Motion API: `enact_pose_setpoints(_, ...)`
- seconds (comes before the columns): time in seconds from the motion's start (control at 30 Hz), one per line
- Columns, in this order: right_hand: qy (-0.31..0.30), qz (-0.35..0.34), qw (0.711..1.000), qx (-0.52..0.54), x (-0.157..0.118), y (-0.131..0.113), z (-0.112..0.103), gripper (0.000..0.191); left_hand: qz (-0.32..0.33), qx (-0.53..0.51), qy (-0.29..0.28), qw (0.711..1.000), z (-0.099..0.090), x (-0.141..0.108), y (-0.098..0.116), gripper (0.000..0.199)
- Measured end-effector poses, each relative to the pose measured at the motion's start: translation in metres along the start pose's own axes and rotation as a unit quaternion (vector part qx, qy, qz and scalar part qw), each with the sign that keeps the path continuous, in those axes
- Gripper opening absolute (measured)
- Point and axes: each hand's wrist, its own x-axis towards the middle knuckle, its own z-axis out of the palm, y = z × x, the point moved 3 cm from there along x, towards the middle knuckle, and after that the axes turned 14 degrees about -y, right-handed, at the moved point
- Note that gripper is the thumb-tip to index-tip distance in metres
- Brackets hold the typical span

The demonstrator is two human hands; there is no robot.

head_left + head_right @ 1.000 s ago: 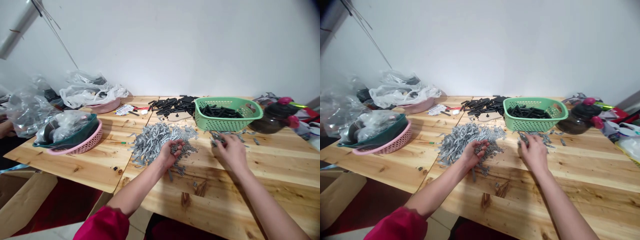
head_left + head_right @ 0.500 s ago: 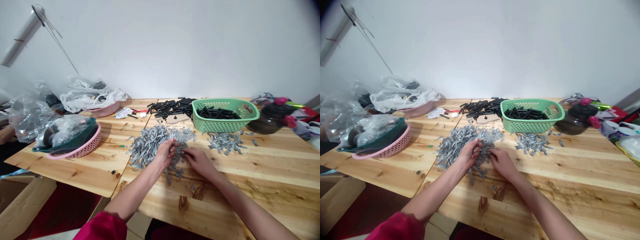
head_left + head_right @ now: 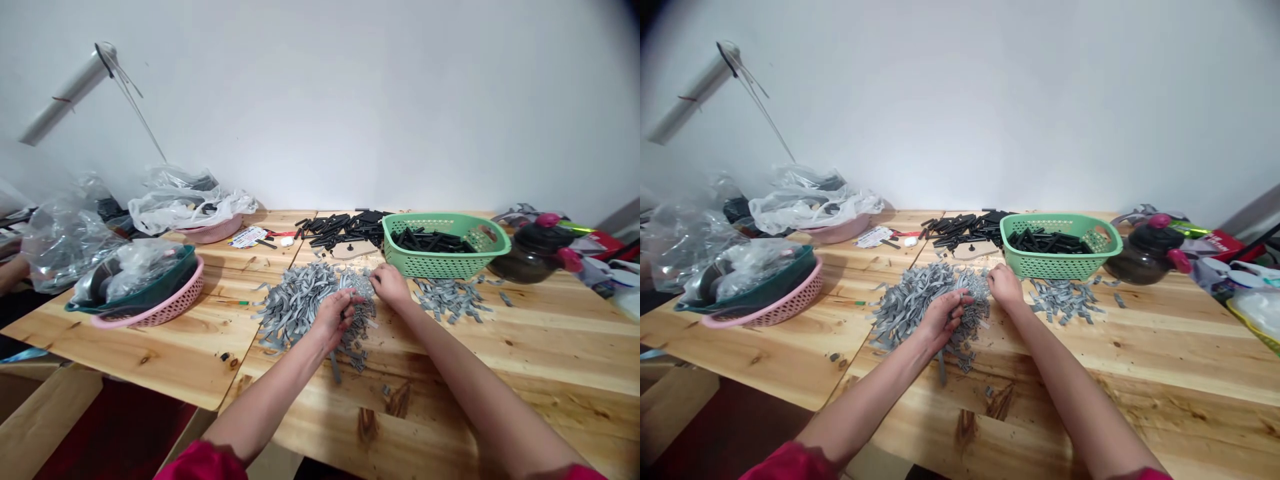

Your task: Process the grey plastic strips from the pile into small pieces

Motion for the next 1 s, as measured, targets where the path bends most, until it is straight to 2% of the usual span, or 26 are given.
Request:
enact_pose_setpoints(0.13,0.002,-0.020,0.997,0.075,-0.019,-0.005,-0.004,0.016,-0.009,0.018,-0.015,1.000,0.001,0.000,-0.003,0.042)
enact_pose_setpoints(0.23,-0.006,-0.035,0.989,0.140,-0.049,-0.009,-0.009,0.032,-0.022,0.019,-0.016,0.999,0.003,-0.002,-0.005,0.045)
enact_pose_setpoints(0.33,-0.022,-0.024,0.975,0.219,-0.081,-0.015,-0.013,0.038,-0.029,0.017,-0.018,0.999,0.006,-0.004,-0.006,0.046)
enact_pose_setpoints(0.43,-0.062,0.033,0.923,0.378,-0.103,-0.023,-0.012,0.035,-0.037,0.035,-0.023,0.998,0.006,-0.005,-0.008,0.047)
enact_pose_setpoints(0.5,-0.072,0.034,0.894,0.440,-0.109,-0.030,-0.012,0.032,-0.035,0.053,-0.023,0.998,0.005,-0.005,-0.010,0.044)
enact_pose_setpoints(0.57,-0.072,0.020,0.882,0.465,-0.110,-0.036,-0.013,0.035,-0.030,0.066,-0.023,0.997,0.004,-0.005,-0.011,0.040)
enact_pose_setpoints(0.67,-0.074,0.016,0.884,0.460,-0.108,-0.038,-0.011,0.037,-0.033,0.076,-0.022,0.996,0.004,-0.005,-0.011,0.038)
enact_pose_setpoints(0.9,-0.093,0.012,0.917,0.389,-0.109,-0.033,-0.001,0.039,-0.040,0.061,-0.035,0.997,0.005,-0.006,-0.011,0.035)
enact_pose_setpoints(1.0,-0.101,0.029,0.908,0.405,-0.110,-0.033,0.002,0.047,-0.046,0.074,-0.018,0.996,0.004,-0.005,-0.012,0.038)
